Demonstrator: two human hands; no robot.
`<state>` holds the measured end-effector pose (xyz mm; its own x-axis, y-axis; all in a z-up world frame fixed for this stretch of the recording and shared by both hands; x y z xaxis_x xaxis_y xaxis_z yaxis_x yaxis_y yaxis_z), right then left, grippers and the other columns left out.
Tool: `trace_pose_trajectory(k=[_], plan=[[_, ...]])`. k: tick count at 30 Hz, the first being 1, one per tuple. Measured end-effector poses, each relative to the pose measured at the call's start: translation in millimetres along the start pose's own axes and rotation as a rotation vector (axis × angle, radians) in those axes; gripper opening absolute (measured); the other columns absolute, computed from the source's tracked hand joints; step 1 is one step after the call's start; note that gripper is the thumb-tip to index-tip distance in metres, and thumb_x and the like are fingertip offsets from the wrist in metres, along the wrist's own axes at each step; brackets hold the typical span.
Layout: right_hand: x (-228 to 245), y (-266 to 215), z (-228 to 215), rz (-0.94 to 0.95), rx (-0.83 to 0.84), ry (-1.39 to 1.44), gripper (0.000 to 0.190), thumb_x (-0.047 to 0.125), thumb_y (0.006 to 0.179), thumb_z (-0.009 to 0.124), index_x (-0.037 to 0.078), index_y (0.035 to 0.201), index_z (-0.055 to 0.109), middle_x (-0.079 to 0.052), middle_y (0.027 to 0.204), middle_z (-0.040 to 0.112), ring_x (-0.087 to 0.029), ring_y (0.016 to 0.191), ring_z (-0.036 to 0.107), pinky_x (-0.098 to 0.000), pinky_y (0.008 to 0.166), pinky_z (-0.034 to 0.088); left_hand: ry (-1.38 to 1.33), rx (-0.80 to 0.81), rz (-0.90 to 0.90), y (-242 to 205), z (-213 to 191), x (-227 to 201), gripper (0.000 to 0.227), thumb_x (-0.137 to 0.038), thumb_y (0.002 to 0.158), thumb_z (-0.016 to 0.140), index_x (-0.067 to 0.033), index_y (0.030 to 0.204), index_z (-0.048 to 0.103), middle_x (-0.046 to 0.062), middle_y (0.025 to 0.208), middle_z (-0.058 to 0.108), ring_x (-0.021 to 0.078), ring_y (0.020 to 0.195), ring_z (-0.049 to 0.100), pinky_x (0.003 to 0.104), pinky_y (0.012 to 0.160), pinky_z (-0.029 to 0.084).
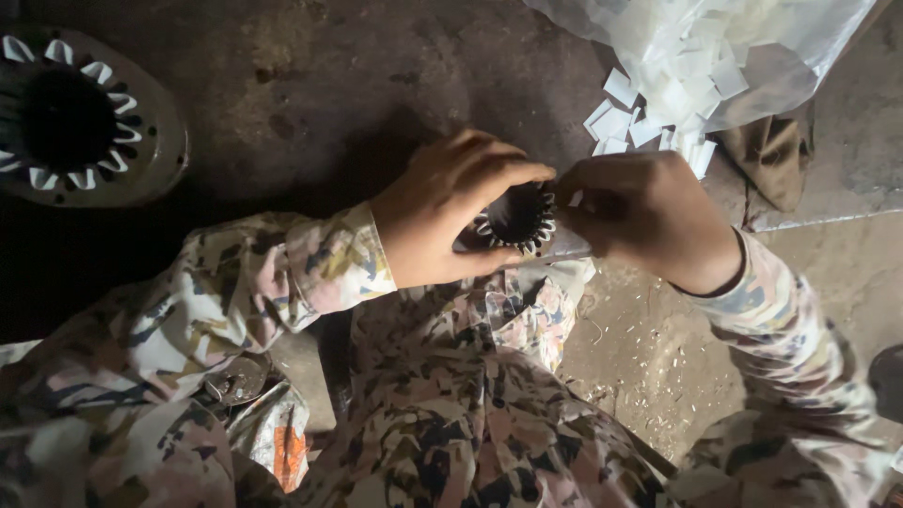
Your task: The person inserts small white rectangular pieces into the slots of a cylindrical motor stator. They handle the stator with both hands, rotate it to access different slots, and place the pieces one by one until the stator is filled.
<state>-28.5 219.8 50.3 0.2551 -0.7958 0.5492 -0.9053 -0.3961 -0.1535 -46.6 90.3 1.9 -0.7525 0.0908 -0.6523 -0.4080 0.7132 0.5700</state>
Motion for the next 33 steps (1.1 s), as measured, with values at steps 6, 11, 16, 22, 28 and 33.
trace_pose_trajectory(k=[6,11,16,22,28,33], plan=[[36,11,28,-0.058,0.168,-0.383,0.017,-0.005,0.093,0.060,0.001,0.100,0.074,-0.012,0.078,0.073,-0.019,0.049,0.065,-0.0284,0.044,0.051,0.011,-0.005,0.001,-2,2,3,0.078,-0.034,0.080,0.090,0.0007,0.136,0.048,0.016,0.130,0.059,0.0315,0.123,0.057,0.047,0.109,0.047],[33,31,43,0.099,0.543,-0.510,0.022,-0.003,0.094,0.056,0.003,0.111,0.069,-0.015,0.079,0.072,-0.021,0.058,0.071,-0.0301,0.051,0.056,-0.017,-0.005,-0.010,-3,2,6,0.077,-0.031,0.082,0.090,0.0028,0.136,0.048,0.017,0.129,0.059,0.0324,0.123,0.057,0.047,0.110,0.047],[15,29,47,0.336,0.735,-0.453,0.030,0.000,0.095,0.053,0.008,0.121,0.065,-0.015,0.084,0.072,-0.022,0.063,0.073,-0.0343,0.060,0.058,-0.035,0.005,-0.021,-5,-2,9,0.074,-0.032,0.086,0.089,0.0032,0.134,0.046,0.019,0.127,0.058,0.0334,0.121,0.056,0.046,0.110,0.048],[58,10,7,-0.382,0.201,-0.472,0.023,-0.006,0.083,0.065,-0.002,0.105,0.071,-0.017,0.089,0.072,-0.025,0.076,0.070,-0.0319,0.069,0.060,-0.027,0.010,-0.005,-6,-5,5,0.083,-0.031,0.086,0.088,0.0024,0.144,0.040,0.020,0.132,0.057,0.0349,0.123,0.056,0.048,0.109,0.045],[35,-16,15,-0.467,0.168,-0.705,0.015,-0.012,0.085,0.068,-0.003,0.095,0.072,-0.017,0.093,0.073,-0.023,0.078,0.069,-0.0281,0.073,0.062,-0.070,0.041,-0.032,-2,-5,6,0.084,-0.031,0.084,0.087,-0.0009,0.147,0.040,0.020,0.132,0.058,0.0333,0.122,0.056,0.047,0.108,0.046],[38,-8,26,-0.484,0.138,-0.612,0.016,-0.010,0.088,0.068,-0.001,0.100,0.074,-0.015,0.094,0.074,-0.021,0.079,0.070,-0.0259,0.069,0.060,-0.068,0.034,-0.020,-1,-7,5,0.084,-0.030,0.085,0.087,-0.0022,0.148,0.040,0.018,0.132,0.059,0.0321,0.122,0.057,0.046,0.109,0.046]])
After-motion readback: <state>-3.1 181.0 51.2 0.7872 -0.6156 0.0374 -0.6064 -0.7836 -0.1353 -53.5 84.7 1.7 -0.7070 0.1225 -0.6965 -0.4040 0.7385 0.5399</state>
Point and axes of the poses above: each hand's wrist, its own y-axis towards the middle knuckle, its own z-axis out of the palm, x = y × z, the point moved 9 cm from there along y, towards the middle knuckle
